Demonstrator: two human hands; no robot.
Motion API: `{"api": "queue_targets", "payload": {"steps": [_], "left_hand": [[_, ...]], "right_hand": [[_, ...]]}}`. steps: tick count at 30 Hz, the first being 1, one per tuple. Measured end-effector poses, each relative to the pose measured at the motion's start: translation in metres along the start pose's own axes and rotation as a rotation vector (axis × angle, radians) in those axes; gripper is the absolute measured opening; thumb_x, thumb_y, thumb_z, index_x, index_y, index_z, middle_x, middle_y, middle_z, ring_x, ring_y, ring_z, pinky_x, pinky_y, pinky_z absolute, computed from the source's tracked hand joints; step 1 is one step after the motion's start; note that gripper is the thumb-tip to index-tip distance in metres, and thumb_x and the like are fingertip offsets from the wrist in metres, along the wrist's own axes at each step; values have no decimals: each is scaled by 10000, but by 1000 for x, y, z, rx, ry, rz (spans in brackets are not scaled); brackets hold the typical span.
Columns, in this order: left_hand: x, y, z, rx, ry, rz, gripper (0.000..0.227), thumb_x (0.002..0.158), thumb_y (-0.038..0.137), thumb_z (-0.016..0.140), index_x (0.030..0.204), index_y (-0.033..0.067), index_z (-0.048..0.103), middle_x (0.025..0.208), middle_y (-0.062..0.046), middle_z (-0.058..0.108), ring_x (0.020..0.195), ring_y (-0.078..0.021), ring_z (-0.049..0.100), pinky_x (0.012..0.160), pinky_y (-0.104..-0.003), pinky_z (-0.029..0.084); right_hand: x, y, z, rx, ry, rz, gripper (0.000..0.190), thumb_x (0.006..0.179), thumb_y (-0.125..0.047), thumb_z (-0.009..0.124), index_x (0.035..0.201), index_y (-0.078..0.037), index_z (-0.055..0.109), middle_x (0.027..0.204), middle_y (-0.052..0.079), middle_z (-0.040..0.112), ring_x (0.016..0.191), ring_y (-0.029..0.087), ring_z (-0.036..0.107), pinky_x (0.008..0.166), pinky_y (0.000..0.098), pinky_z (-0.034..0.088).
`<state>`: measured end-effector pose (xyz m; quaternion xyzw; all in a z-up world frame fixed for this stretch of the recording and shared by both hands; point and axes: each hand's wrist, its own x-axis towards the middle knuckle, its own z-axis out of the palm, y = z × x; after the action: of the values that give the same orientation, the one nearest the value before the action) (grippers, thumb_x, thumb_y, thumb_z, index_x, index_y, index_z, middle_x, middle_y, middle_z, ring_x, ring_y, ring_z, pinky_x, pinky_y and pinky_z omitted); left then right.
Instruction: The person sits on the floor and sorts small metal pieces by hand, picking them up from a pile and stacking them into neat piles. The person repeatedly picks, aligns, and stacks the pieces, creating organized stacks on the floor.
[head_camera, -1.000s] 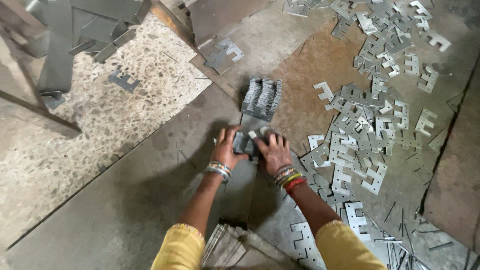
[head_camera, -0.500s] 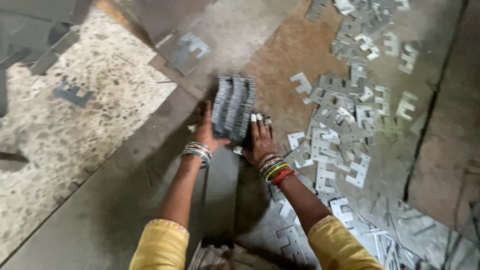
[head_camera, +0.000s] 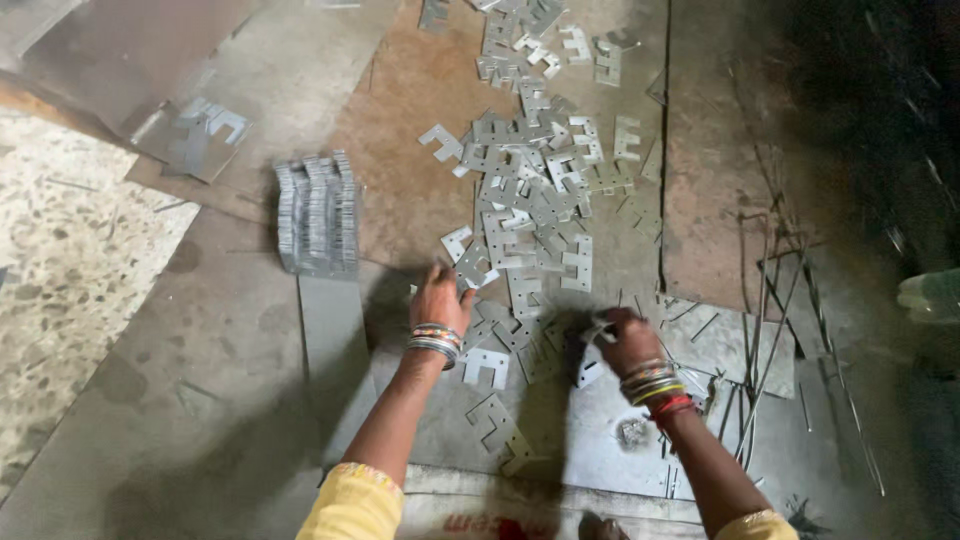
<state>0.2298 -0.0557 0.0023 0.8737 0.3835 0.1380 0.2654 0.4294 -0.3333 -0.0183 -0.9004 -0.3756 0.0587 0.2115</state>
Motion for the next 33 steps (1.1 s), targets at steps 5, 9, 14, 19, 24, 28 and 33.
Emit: {"api": "queue_targets", "payload": {"steps": [5,9,14,19,24,28,33], "left_hand": [[31,24,23,251,55,-94,515,711,385,888,1078,89,681,1227,-138,623,1186,-376,618,896,-516,546],[57,22,37,120,-38,-291,709,581,404,954,1191,201,657,1201,-168,669,1057,-401,660,872,-536,546],[60,-4,57,-128,-89,-296,524,617,353,1002,1014,133,740,1032,-172,747,905,-351,710,817,-476,586],[13,-1,52,-1435,-99,-600,365,702,-13,879,996,31,667,924,-131,752,736,-276,711,608,-391,598],[-48,57,49,-1653,-97,-609,363,677,-50,858,953,42,639,884,-105,742,747,-268,739,624,-390,644],[-61,51,41,-1175,-274,-353,366,712,-52,908,1004,-12,692,968,-138,754,803,-194,719,726,-362,610],[-64,25,28,-1320,-690,-189,334,791,-48,789,1104,9,689,1048,-125,746,902,-182,752,852,-343,625]], "right_hand": [[-42,-51,22,-102,-104,-12,573,700,-336,852,1194,-104,681,1188,163,670,1130,377,619,945,460,540],[-47,-60,19,-101,-94,42,512,720,-294,815,1181,-116,683,1198,157,672,1134,368,626,944,452,548],[-43,-34,11,-10,-41,81,382,851,-174,732,1231,-137,717,1099,177,737,1057,365,694,898,446,584],[-31,-15,-14,963,-120,422,267,888,-90,726,1148,-29,714,1039,118,794,910,234,756,778,396,625],[-25,-57,-23,1574,-217,452,246,918,-50,664,1163,-46,687,1077,66,750,924,184,723,790,401,637],[-14,-75,-38,1493,-275,439,237,892,-45,680,1129,-35,673,1041,84,756,899,201,733,777,405,642],[-6,-85,-61,1181,-417,384,249,879,-59,712,1125,-48,678,1021,49,741,875,176,710,728,377,604]]}}
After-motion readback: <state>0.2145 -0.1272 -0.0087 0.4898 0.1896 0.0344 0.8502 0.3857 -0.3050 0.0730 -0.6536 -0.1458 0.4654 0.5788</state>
